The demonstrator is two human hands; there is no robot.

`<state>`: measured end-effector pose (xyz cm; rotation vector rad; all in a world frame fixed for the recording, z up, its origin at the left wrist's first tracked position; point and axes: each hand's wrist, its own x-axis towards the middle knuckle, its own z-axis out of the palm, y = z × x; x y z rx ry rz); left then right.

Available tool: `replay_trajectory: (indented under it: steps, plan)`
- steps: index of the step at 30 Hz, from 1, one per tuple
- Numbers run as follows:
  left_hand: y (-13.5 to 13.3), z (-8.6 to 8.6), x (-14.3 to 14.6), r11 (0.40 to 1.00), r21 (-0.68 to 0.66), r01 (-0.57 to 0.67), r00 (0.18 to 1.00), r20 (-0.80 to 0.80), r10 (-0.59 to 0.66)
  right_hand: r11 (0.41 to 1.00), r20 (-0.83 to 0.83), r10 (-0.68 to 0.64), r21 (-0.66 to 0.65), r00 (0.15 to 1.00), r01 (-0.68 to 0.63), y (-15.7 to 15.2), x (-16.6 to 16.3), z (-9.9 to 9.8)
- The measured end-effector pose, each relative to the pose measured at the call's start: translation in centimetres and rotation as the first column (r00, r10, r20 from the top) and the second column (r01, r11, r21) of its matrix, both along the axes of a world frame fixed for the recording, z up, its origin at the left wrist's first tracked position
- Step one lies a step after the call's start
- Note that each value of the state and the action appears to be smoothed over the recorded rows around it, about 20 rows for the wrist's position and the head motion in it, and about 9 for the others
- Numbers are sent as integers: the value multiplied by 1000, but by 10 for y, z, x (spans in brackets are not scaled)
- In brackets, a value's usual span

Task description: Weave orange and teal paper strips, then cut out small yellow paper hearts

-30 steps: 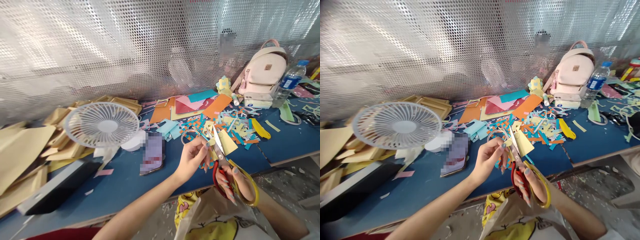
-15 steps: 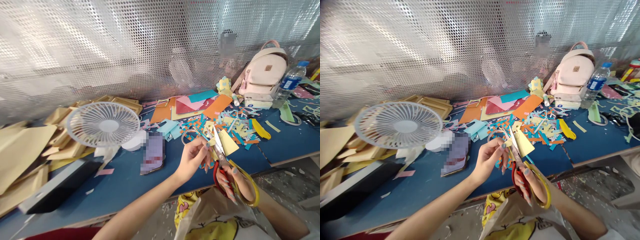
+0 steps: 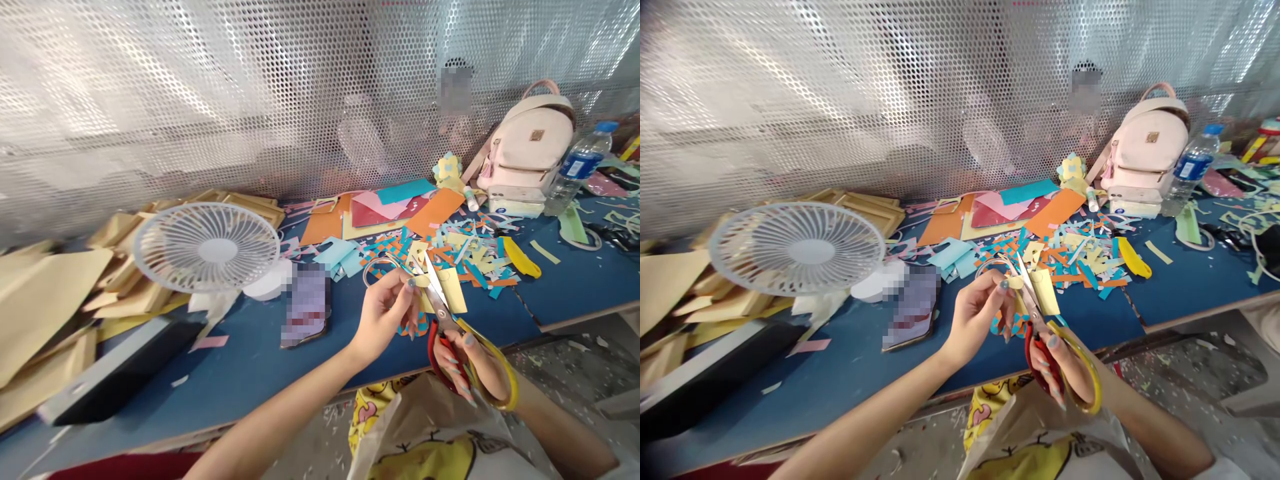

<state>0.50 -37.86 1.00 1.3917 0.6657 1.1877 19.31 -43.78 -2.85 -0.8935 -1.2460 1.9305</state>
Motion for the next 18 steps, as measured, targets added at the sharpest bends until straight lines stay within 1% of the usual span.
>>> replay_trajectory:
  steps: [5,8,11,15,18]
  plan:
    - [-1,0,0,1000,13,-3,1000,-4,3,999,-58,31,-20,998,-32,2,-4,2]
    - [-1,0,-1,1000,23,-1,1000,2,1,998,-55,56,-18,997,-57,2,-5,4]
    - [0,0,-1,1000,19,-3,1000,9,3,999,-46,47,0,998,-47,2,-6,6]
    - [0,0,-1,1000,11,-7,1000,6,7,997,-63,74,-1,995,-74,2,-9,8]
    - [-1,0,-1,1000,13,-13,1000,8,13,999,-69,47,-1,997,-47,1,-11,10]
